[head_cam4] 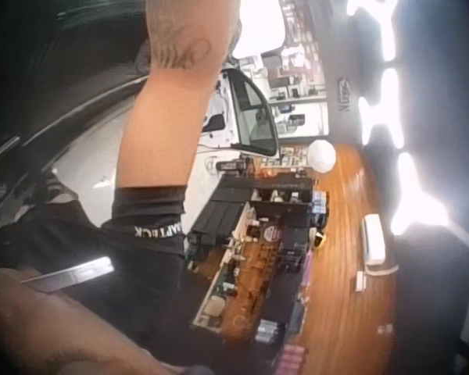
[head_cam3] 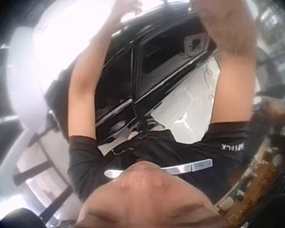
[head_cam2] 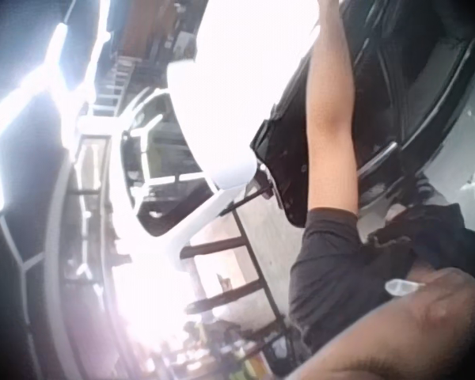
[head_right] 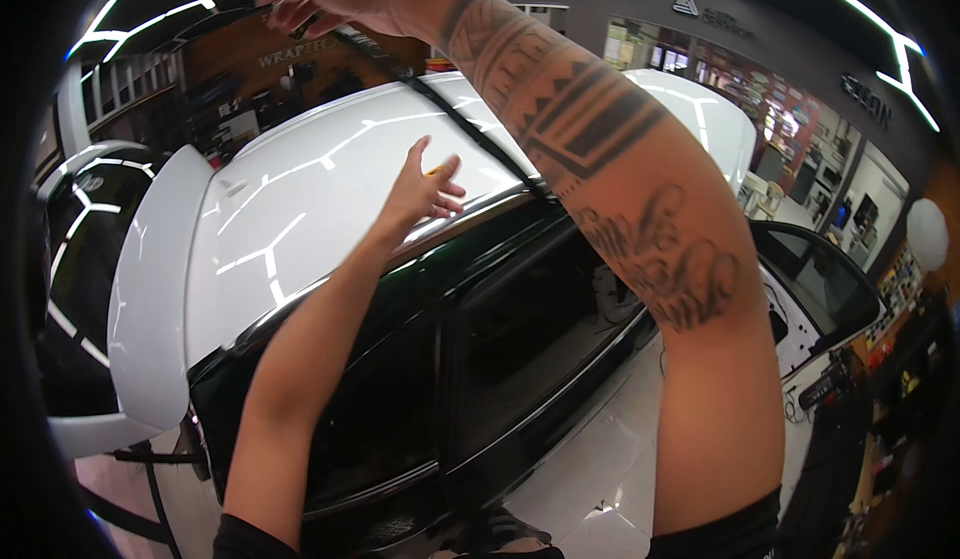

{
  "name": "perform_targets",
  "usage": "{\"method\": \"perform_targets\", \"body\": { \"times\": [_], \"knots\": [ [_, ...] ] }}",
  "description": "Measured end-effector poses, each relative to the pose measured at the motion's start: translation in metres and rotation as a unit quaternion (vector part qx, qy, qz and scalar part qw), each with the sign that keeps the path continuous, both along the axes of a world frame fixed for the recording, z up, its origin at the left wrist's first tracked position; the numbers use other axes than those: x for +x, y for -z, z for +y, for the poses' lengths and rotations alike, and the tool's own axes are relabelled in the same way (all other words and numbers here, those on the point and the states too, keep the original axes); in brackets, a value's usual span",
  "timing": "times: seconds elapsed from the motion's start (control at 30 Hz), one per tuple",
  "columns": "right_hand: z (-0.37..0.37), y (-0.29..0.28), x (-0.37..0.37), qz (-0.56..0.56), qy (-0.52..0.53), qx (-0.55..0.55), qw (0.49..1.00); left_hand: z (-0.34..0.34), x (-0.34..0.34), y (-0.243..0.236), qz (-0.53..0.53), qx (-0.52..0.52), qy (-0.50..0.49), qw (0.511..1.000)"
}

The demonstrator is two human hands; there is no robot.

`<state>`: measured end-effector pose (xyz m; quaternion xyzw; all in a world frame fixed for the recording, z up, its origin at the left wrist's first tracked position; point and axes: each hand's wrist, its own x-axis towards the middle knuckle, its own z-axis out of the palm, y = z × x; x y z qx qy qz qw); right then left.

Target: The person applies a dark vinyl wrap to the rear window area of a white car. They use a yellow squeegee to smooth the film and a knife to trim the edges along the window frame and roofline.

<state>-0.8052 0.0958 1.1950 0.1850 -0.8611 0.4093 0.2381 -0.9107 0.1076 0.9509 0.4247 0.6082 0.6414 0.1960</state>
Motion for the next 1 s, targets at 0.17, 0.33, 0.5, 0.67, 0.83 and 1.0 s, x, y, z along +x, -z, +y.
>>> {"method": "perform_targets", "body": {
  "times": [0.17, 0.33, 0.5, 0.67, 0.83, 1.0],
  "knots": [
    [0.001, 0.008, 0.103, 0.006, 0.293, 0.172, 0.941, 0.109, 0.008, -0.051, 0.096, -0.060, 0.106, 0.988],
    [0.121, 0.021, 0.210, -0.017, 0.185, 0.162, 0.969, 0.152, -0.039, -0.131, 0.042, 0.055, -0.018, 0.997],
    [0.200, 0.144, 0.286, -0.041, 0.299, 0.076, 0.950, 0.200, -0.158, -0.077, -0.085, 0.131, -0.048, 0.987],
    [0.239, 0.266, 0.395, -0.191, 0.339, 0.109, 0.915, 0.200, -0.150, -0.009, 0.224, -0.445, -0.101, 0.861],
    [0.216, 0.348, 0.441, -0.285, 0.328, -0.151, 0.888, 0.107, -0.259, 0.032, 0.459, -0.488, -0.166, 0.724],
    [0.201, 0.390, 0.436, -0.273, 0.306, -0.300, 0.862, 0.104, -0.209, 0.060, 0.393, -0.461, -0.191, 0.773]
  ]
}}
